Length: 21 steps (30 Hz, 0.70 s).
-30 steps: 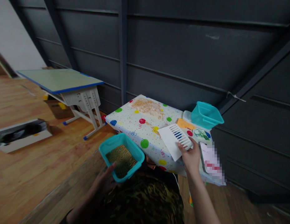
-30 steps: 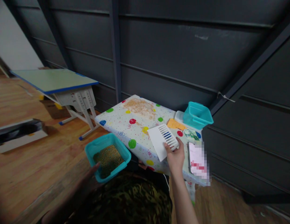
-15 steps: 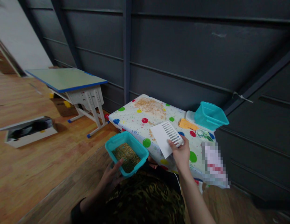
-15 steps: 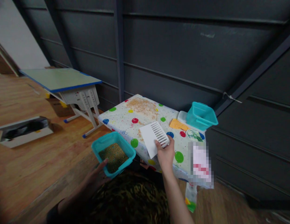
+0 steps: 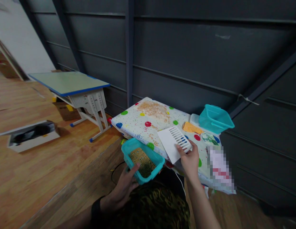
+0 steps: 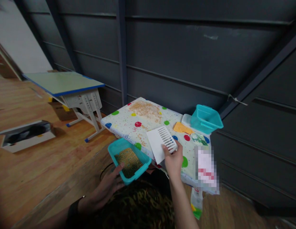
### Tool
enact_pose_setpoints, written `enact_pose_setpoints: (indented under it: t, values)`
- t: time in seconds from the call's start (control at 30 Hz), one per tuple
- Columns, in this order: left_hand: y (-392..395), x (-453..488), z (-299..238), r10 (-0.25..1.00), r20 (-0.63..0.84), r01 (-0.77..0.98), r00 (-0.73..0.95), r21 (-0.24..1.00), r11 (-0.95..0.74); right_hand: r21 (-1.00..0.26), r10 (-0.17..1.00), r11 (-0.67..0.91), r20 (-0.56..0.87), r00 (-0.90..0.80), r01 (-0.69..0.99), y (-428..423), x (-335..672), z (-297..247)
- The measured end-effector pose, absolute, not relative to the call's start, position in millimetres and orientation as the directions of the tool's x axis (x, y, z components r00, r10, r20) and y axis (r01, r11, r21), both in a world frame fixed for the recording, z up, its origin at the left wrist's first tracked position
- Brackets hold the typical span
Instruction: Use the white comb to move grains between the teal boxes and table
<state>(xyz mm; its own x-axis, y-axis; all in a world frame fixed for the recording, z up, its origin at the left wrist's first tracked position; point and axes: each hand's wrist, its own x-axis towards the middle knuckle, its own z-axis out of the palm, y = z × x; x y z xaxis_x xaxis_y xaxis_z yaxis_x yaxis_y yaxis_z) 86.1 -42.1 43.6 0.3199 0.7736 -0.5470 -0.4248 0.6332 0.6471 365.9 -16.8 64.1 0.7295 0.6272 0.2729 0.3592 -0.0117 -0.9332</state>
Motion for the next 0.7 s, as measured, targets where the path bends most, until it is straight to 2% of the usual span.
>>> enact_pose_setpoints:
  t: [0.2,0.43,0.6,0.7]
  values:
    - [-48,88,39,0.798,-0.543,-0.471,0.262,0.65,0.597,-0.949,0.636,-0.022,0.23,0.737,0.314,-55,371,69]
    - [-47,87,19,0.808,-0.536,-0.483,0.244,0.656,0.581,-0.97,0.726,0.002,0.17,0.667,0.244,-59,348,66]
    - [-50,88,29,0.809,-0.546,-0.506,0.219,0.645,0.572,-0.968,0.803,-0.005,0.145,0.578,0.249,-59,335,72]
    - [-51,88,36,0.804,-0.559,-0.487,0.204,0.655,0.578,-0.964,0.786,0.02,0.18,0.592,0.266,-49,340,76]
